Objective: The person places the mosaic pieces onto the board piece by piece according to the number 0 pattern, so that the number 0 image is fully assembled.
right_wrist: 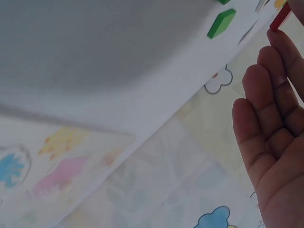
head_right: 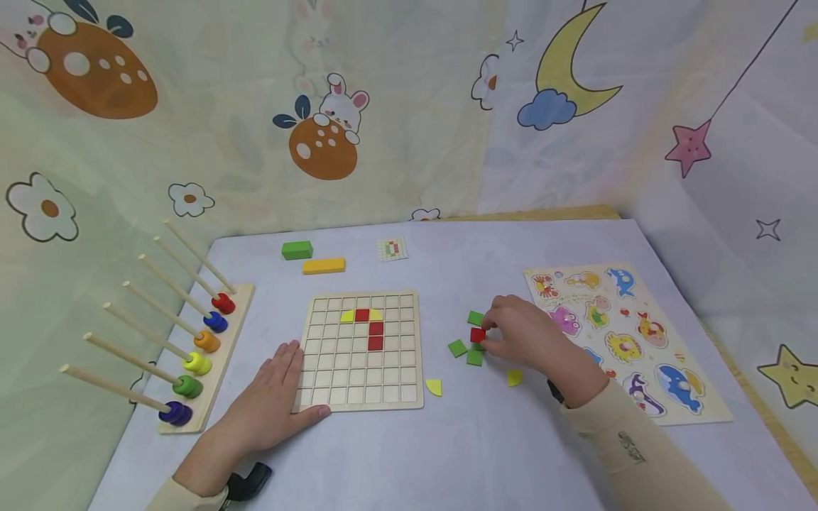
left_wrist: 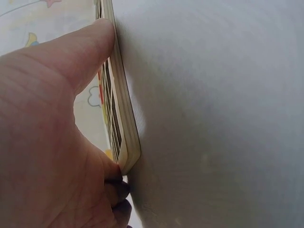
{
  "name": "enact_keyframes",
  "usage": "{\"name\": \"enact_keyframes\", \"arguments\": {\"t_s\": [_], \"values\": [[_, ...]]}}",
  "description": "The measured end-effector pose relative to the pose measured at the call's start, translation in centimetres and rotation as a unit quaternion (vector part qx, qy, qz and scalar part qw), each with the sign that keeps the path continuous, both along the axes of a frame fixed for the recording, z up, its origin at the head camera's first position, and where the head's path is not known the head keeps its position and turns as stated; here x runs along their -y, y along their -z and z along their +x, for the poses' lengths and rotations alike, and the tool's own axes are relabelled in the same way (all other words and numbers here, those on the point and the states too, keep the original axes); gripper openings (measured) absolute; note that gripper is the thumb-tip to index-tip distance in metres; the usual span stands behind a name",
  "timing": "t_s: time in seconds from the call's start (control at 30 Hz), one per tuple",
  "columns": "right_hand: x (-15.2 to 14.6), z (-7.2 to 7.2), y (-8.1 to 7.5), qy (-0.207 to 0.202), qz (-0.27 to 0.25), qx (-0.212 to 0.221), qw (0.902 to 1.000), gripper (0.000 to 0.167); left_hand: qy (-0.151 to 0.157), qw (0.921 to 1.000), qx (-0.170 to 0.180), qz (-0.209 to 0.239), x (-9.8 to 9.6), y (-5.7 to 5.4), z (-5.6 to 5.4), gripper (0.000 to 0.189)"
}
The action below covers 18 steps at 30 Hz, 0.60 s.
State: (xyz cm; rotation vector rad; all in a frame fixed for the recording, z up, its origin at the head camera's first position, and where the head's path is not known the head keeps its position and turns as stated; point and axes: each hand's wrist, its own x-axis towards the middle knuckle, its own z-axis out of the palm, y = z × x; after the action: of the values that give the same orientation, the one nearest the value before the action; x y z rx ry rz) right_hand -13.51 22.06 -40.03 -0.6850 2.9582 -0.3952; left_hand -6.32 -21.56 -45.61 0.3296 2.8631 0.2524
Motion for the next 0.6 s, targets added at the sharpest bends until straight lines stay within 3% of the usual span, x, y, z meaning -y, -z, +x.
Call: {"name": "enact_keyframes", "arguments": {"t_s": [0.3,0.6], "values": [[4.3,-1.1,0.4,-0.037,-0.001,-0.003,0.9993,0.016,0.002,1.0,-0.002,-0.001,0.0,-0.1,0.0,0.123],[7.9,-1.8,-0.9,-0.054,0.015,-0.006,0.9984,0.018,-0.004,1.0,0.006,0.001,0.0,0.0,0.0,0.123]]}}
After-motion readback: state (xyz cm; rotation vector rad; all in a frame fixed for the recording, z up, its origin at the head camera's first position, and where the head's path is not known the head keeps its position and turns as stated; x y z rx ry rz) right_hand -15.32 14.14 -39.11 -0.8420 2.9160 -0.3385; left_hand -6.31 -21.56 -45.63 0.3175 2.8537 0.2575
